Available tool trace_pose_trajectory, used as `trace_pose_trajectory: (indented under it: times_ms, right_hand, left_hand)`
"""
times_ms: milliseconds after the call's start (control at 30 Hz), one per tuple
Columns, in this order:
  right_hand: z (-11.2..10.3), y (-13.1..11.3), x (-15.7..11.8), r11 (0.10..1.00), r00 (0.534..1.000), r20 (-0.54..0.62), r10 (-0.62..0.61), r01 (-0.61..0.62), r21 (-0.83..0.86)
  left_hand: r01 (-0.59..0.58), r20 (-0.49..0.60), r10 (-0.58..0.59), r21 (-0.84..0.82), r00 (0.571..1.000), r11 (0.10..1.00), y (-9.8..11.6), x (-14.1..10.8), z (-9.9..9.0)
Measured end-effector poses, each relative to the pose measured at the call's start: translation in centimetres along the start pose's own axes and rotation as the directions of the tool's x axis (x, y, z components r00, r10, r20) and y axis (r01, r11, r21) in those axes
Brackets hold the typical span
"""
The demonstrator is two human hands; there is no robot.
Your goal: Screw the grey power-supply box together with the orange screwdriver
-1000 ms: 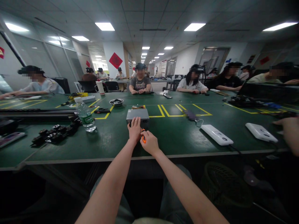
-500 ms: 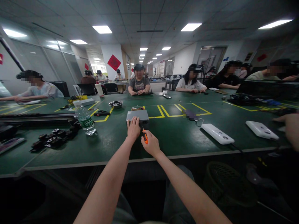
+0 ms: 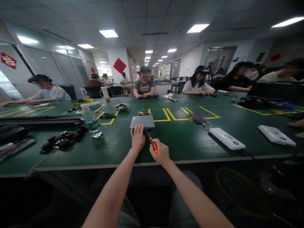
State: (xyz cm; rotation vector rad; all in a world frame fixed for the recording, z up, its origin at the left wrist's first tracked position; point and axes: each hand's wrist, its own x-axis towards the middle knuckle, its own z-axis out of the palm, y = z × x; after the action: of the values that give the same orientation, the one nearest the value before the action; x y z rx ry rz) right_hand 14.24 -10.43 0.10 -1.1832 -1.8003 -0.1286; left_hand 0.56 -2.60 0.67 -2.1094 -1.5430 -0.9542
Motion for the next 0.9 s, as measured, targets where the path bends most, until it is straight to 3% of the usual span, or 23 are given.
trace_pose_trajectory:
  times_ms: [200,400,500,633,900]
  right_hand:
    - [-0.2,-0.2,0.3,0.995,0.996,0.016,-0.091,0.091,-0.026]
    - [0.3,-0.4,0.4,0.998,0.998,-0.003,-0.057,0.057,-0.026]
    - [0.6,-0.2,0.2,1.000,0.999,0.016,-0.031,0.031,-0.004]
    - [0.4,-0.2,0.4,0.996,0.994,0.063,-0.090,0.090,-0.002]
    - [0.4,-0.2,0.5,0.999,0.997,0.060,-0.047,0.048,-0.009]
  left_hand:
    - [0.078,-0.011,-0.078,0.038,0.997,0.996,0.5,-0.6,-0.4]
    - [0.080,-0.050,-0.082,-0.026,0.995,0.996,-0.2,-0.4,0.4]
    - [0.081,0.003,-0.081,-0.110,0.997,0.991,-0.3,-0.4,0.7]
    - [0.126,0.117,-0.106,-0.175,0.987,0.977,-0.2,-0.3,0.6]
    - [0.188,0.176,-0.146,-0.257,0.973,0.948,-0.4,-0.1,0.6]
